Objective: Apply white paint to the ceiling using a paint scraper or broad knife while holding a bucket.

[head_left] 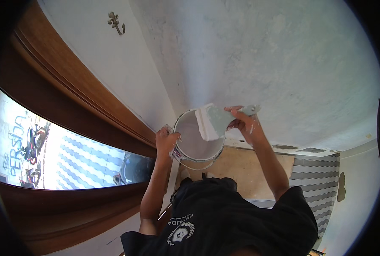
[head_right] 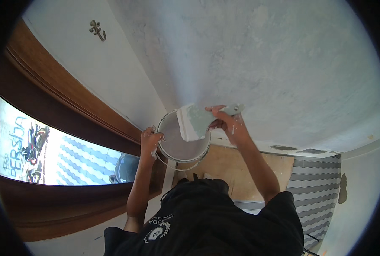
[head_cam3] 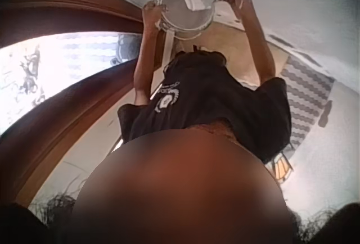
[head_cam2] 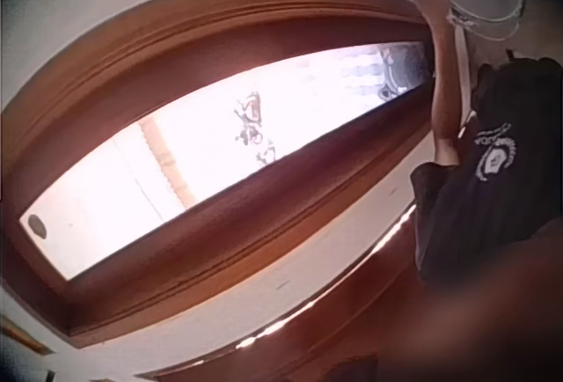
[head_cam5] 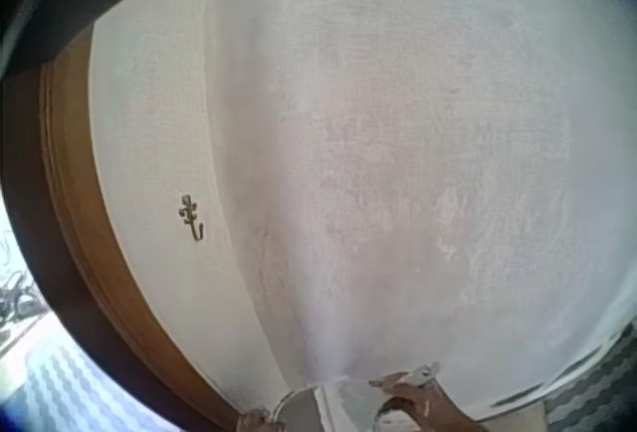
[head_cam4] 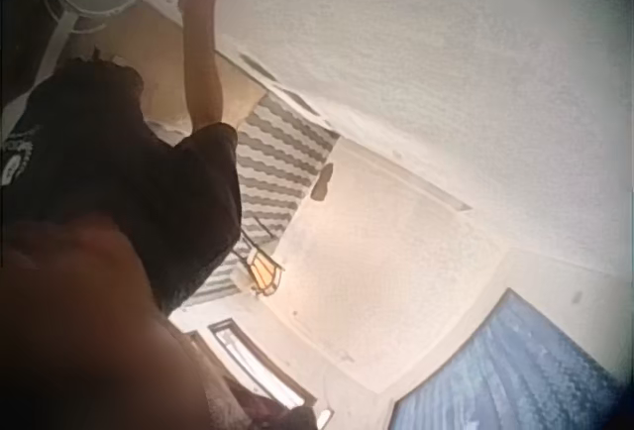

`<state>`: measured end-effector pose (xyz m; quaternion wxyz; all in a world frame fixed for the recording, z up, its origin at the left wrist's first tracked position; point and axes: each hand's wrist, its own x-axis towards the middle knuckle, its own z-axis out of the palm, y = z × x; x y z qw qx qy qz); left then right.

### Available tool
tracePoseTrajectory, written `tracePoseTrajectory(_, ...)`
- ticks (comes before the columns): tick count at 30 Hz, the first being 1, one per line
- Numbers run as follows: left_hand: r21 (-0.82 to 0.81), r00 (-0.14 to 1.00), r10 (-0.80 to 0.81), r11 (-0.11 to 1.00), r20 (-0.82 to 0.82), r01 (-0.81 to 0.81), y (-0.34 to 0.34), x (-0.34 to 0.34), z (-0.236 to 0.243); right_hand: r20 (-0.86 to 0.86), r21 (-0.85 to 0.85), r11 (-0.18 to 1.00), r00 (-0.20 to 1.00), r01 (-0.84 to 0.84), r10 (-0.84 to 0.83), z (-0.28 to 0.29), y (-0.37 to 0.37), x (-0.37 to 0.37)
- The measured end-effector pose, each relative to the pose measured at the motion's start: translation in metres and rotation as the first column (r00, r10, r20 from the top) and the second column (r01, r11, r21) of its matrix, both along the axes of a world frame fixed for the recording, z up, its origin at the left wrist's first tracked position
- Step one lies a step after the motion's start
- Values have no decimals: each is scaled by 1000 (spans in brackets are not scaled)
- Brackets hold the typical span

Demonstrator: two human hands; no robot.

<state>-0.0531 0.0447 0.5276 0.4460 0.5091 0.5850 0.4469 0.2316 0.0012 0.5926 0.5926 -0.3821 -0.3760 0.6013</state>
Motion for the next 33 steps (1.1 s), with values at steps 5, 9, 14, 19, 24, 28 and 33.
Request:
tracePoseTrajectory(5, 70, 999, -50, 996, 13, 49, 5, 0, 17, 116, 44, 999, 993, -16, 11, 6, 5, 1)
tracePoseTrajectory(9, 70, 997, -9, 998, 83, 3, 1, 2, 12, 110, -19, 999, 993, -33, 35, -16, -5, -9)
tracePoseTrajectory(14, 158, 993, 21, 987, -114, -3, 8, -9, -21, 133, 73, 997, 991, -5, -4, -25, -12, -16)
tracePoseTrajectory(19, 48, 999, 30, 998, 19, -31, 14, -9, -21, 140, 57, 997, 989, -57, 49, -37, 1, -13)
tracePoseTrajectory(24, 190, 968, 109, 980, -224, -66, 9, -14, -41, 206, 93, 990, 975, -102, 82, -36, -3, -17)
tracePoseTrajectory(28, 181, 984, 118, 979, -135, -92, 3, -13, -38, 268, 82, 991, 960, -109, 84, -31, -3, -14)
tracePoseTrajectory(33, 114, 980, 96, 990, -175, -77, -1, -19, -15, 250, 126, 979, 960, -163, 128, -16, 7, -14)
